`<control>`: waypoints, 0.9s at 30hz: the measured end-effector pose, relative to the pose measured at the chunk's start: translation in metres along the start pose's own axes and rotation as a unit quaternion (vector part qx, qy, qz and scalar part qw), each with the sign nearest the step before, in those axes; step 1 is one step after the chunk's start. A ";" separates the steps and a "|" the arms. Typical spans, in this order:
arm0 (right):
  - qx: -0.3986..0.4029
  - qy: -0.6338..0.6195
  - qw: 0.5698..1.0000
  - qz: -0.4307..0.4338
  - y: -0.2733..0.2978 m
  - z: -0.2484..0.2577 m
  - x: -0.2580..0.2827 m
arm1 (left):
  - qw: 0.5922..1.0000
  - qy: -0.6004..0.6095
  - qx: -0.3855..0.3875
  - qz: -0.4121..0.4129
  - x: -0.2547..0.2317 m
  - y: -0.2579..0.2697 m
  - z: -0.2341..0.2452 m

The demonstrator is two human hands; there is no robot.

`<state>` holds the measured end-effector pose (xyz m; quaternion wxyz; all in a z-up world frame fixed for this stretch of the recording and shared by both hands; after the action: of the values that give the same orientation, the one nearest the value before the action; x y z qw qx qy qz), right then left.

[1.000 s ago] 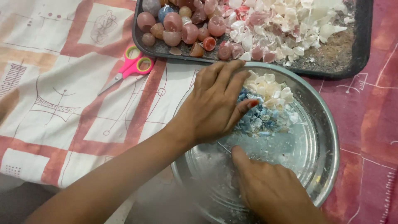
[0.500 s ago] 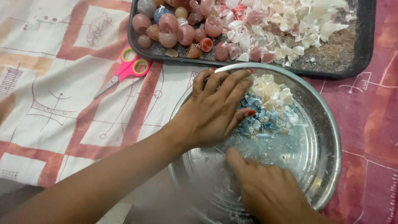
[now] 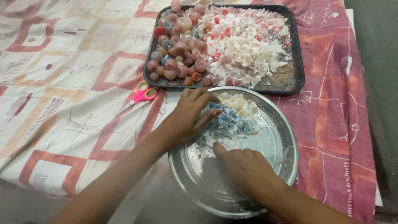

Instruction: Scraping and preparing wax pieces for candle making using a knife on a metal tray.

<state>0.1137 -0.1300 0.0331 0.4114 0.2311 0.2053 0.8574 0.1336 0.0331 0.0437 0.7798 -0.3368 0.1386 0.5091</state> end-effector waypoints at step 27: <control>-0.008 -0.033 0.995 0.091 -0.016 -0.032 -0.024 | 0.990 -0.066 0.096 -0.074 0.001 -0.003 -0.050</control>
<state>0.1187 -0.1457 -0.0072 0.3399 0.2737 0.1632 0.8848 0.1426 -0.0003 0.0080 0.8515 -0.2350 0.1100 0.4556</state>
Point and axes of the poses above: each hand's wrist, its own y-axis away from the middle knuckle, its own z-axis out of the back of the hand, x = y × z, the point moved 5 cm from there along -y, towards the middle knuckle, and after that the axes turned 8 degrees about -z, right-handed, at the moved point
